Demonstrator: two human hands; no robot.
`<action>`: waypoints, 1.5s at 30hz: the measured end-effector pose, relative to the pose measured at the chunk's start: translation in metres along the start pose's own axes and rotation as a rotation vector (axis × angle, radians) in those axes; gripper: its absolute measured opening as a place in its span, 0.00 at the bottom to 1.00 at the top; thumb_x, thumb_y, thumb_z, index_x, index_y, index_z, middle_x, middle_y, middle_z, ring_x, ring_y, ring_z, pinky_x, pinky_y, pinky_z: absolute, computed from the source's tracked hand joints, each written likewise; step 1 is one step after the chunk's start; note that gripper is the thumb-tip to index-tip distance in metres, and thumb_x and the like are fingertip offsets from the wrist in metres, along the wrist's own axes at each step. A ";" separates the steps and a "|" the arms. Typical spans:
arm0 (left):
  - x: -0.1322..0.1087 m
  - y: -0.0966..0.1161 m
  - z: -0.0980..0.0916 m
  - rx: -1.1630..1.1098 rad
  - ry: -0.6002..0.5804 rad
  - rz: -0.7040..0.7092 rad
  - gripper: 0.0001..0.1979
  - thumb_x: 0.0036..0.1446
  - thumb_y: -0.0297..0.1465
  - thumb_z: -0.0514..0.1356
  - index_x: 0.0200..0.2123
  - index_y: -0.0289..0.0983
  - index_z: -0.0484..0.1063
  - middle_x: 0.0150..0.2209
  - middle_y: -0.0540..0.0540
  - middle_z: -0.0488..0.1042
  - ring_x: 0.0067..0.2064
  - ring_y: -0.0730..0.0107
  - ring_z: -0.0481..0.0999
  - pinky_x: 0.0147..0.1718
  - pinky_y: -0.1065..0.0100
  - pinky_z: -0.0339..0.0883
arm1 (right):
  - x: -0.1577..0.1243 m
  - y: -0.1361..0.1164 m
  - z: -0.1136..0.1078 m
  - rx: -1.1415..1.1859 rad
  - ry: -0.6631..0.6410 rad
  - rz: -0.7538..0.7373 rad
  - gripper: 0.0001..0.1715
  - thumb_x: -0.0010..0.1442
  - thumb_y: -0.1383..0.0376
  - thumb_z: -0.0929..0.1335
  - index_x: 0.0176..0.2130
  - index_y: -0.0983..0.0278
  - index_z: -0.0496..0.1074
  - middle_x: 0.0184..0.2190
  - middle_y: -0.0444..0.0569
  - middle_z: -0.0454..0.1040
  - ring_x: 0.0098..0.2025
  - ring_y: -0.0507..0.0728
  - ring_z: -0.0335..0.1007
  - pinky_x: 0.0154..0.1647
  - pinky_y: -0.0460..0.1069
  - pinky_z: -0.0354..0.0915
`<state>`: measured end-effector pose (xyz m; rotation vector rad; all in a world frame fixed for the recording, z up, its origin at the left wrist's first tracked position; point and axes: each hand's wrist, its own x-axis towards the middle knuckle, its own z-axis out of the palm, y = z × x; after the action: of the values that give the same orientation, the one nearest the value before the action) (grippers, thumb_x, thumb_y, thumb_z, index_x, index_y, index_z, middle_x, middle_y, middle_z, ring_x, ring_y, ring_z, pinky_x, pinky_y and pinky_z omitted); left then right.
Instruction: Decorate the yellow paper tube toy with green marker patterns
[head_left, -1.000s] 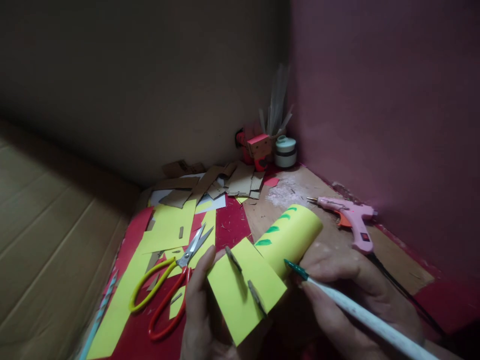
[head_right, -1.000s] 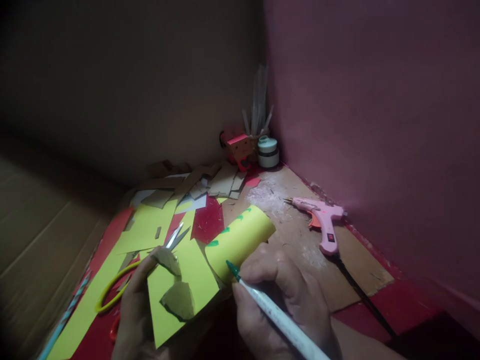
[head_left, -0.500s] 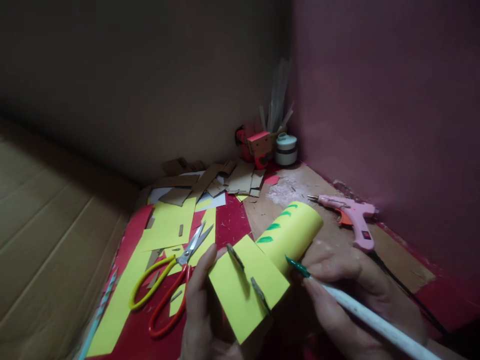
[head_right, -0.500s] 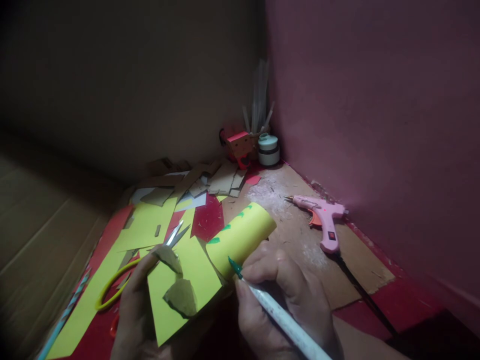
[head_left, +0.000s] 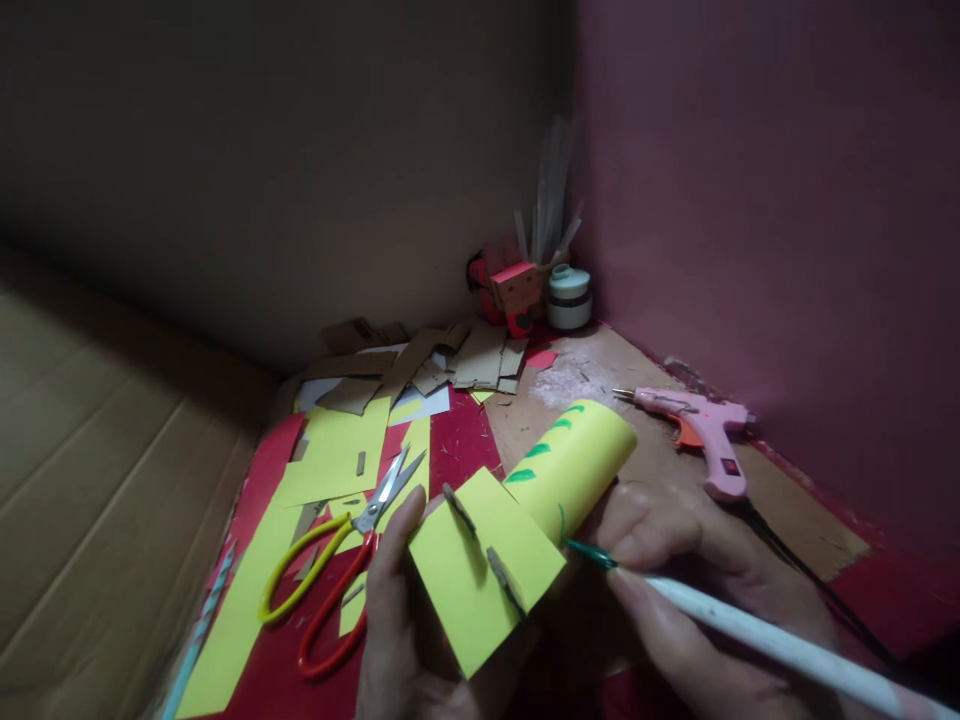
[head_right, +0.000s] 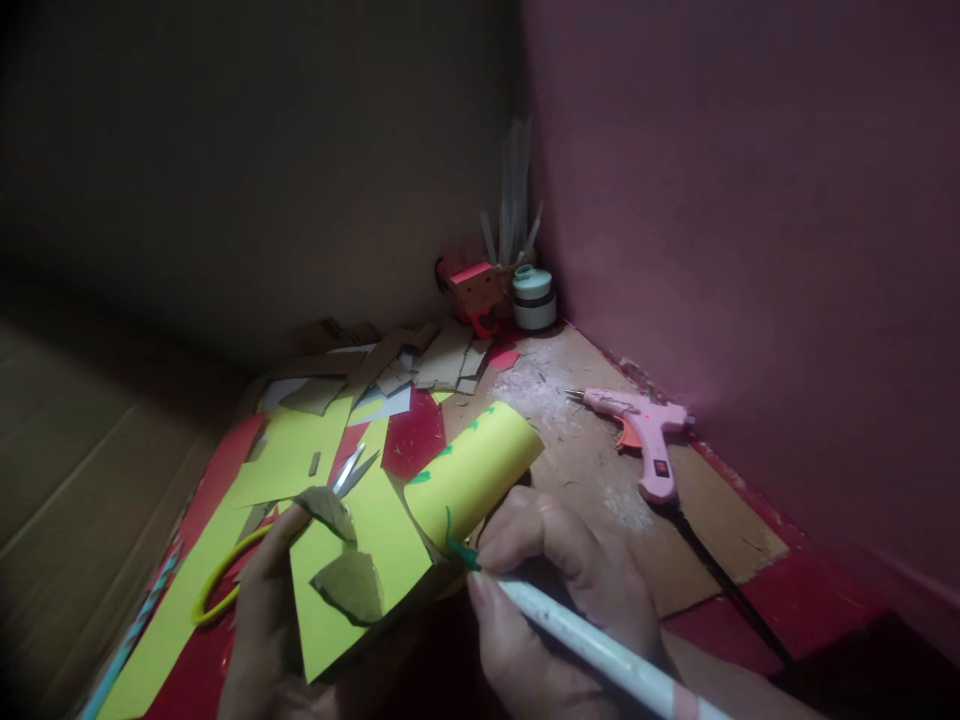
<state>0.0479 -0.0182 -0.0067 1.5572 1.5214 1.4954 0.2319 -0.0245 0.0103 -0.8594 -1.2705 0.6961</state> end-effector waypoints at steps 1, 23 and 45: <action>0.001 0.002 0.000 0.012 0.005 -0.006 0.43 0.35 0.33 0.74 0.58 0.49 0.66 0.56 0.46 0.71 0.56 0.43 0.71 0.48 0.55 0.75 | 0.000 0.000 0.000 0.029 0.011 0.034 0.12 0.58 0.74 0.67 0.35 0.56 0.70 0.26 0.45 0.73 0.27 0.54 0.71 0.26 0.48 0.68; -0.002 0.006 -0.003 0.129 -0.032 -0.041 0.44 0.38 0.38 0.74 0.59 0.49 0.61 0.57 0.45 0.66 0.52 0.49 0.72 0.44 0.61 0.74 | -0.001 0.002 0.007 -0.043 0.023 0.050 0.14 0.58 0.72 0.69 0.38 0.52 0.71 0.25 0.40 0.71 0.21 0.50 0.67 0.20 0.46 0.62; -0.005 0.011 0.007 0.013 0.028 -0.109 0.44 0.36 0.33 0.75 0.59 0.51 0.63 0.51 0.47 0.72 0.43 0.58 0.75 0.37 0.64 0.74 | 0.008 -0.003 0.004 -0.205 -0.070 -0.142 0.13 0.54 0.78 0.66 0.32 0.58 0.66 0.22 0.41 0.71 0.22 0.49 0.69 0.22 0.43 0.66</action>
<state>0.0593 -0.0228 -0.0007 1.4413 1.6084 1.4548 0.2292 -0.0186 0.0177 -0.9064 -1.4691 0.4920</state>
